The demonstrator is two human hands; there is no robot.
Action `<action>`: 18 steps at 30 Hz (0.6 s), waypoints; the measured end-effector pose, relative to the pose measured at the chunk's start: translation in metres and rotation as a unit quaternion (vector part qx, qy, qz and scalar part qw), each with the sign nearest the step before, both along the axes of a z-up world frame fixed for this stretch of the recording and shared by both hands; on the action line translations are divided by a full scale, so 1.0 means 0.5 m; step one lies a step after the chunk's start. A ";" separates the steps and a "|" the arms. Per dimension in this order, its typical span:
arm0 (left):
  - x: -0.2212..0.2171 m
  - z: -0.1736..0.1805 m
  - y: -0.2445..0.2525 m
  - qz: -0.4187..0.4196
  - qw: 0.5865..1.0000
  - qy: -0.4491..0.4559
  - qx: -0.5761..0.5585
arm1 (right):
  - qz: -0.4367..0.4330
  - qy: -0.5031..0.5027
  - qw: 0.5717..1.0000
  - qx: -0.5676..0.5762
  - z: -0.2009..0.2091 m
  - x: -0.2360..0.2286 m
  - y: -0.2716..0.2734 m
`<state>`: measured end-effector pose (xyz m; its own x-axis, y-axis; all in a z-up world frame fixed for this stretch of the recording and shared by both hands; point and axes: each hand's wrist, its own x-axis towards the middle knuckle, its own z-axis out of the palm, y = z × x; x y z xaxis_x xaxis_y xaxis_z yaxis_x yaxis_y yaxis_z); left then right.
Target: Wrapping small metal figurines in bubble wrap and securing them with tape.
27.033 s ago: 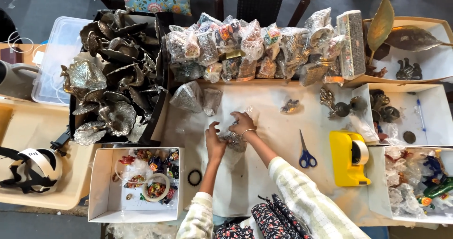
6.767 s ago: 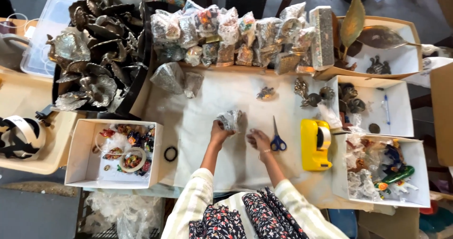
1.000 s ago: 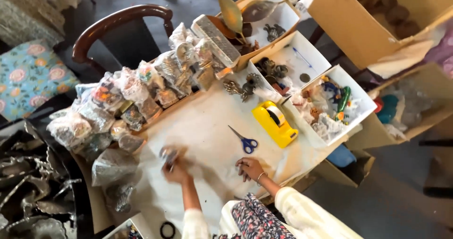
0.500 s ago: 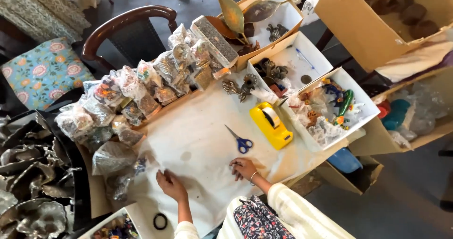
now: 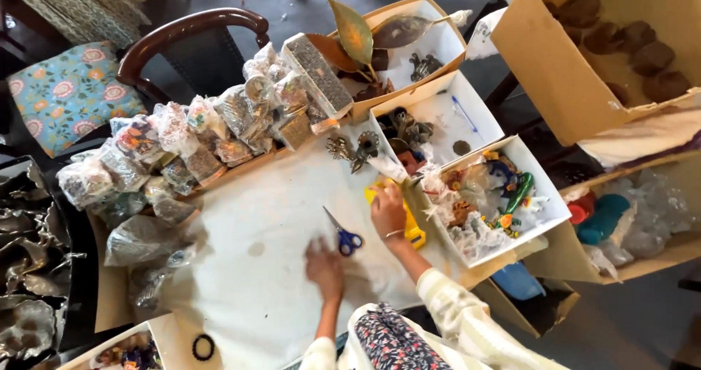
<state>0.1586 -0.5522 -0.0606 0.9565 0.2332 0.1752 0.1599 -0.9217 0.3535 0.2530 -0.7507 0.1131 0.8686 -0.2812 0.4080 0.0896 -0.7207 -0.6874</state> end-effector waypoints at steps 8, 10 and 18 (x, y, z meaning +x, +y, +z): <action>0.073 0.111 -0.162 -0.099 0.967 0.085 -0.221 | -0.005 0.021 0.999 -0.027 0.016 0.084 -0.159; 0.050 0.136 -0.175 -0.115 0.962 0.105 -0.223 | 0.008 0.049 0.997 -0.056 0.003 0.112 -0.198; 0.020 0.087 -0.222 -0.191 0.922 0.143 -0.305 | 0.034 0.107 0.992 -0.054 -0.136 0.151 -0.253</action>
